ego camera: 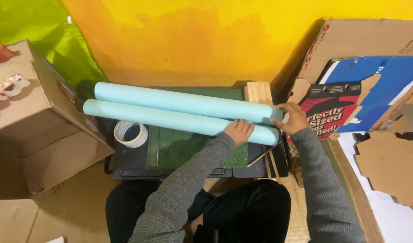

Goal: Measuring, marking, and rolling light blue paper around cardboard tubes for a craft project.

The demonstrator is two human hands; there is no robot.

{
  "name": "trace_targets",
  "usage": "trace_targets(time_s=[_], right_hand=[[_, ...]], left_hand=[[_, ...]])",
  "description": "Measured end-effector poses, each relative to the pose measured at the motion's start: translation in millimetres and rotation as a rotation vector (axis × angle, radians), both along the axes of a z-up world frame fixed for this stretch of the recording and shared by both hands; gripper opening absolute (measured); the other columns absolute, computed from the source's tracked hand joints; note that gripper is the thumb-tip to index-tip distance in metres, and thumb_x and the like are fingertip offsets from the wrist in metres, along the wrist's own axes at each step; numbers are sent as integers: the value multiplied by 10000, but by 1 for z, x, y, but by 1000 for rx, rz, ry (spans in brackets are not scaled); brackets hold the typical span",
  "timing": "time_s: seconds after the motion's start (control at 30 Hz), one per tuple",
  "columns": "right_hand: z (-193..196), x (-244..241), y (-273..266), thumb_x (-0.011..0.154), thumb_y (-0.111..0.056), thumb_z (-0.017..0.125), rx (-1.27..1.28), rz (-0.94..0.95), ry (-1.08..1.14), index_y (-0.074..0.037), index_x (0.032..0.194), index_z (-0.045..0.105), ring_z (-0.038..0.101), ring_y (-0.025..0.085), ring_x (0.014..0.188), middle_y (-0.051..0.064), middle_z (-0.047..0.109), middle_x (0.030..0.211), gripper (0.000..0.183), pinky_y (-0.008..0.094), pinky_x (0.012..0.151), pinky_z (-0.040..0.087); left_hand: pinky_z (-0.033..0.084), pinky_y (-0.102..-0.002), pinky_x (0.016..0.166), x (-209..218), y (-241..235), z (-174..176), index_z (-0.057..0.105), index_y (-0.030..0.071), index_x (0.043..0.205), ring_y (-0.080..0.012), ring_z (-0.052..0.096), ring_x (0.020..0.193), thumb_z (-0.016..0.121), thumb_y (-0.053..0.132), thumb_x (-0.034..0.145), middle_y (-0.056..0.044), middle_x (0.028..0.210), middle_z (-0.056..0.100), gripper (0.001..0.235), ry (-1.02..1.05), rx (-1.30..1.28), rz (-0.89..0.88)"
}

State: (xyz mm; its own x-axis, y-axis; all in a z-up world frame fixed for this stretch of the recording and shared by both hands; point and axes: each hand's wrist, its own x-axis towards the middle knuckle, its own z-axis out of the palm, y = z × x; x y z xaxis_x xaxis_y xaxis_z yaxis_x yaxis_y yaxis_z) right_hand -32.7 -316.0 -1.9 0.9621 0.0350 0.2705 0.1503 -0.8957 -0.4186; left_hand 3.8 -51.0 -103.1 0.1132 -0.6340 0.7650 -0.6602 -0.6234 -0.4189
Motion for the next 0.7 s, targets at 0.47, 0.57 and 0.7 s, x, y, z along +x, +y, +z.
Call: trace_targets(time_s=[0.47,0.57,0.7], right_hand=[[30,56,60,701,-477,768,-387,190,311,-362,1476,495,666,232,1207,56,750,1255,829,449,1129,158],[33,48,52,720,-490,746,-364,188,323,-356,1439,536,671,253,1196,75,764,1214,761,406,1140,178],[26,52,45,725,-514,760,-302,148,341,-373,1384,608,644,294,1206,106,778,1153,690,380,1148,226]], left_hand=[[547,-439,792,-19,7,23,652,85,1126,-330,655,853,617,85,965,-186,928,667,164,-153,-128,-49],[551,-435,798,-35,9,24,652,100,1111,-316,650,849,620,100,970,-173,924,663,144,-159,-155,-34],[550,-457,839,-47,12,16,653,94,1085,-323,641,898,631,68,938,-170,939,655,150,-91,-128,44]])
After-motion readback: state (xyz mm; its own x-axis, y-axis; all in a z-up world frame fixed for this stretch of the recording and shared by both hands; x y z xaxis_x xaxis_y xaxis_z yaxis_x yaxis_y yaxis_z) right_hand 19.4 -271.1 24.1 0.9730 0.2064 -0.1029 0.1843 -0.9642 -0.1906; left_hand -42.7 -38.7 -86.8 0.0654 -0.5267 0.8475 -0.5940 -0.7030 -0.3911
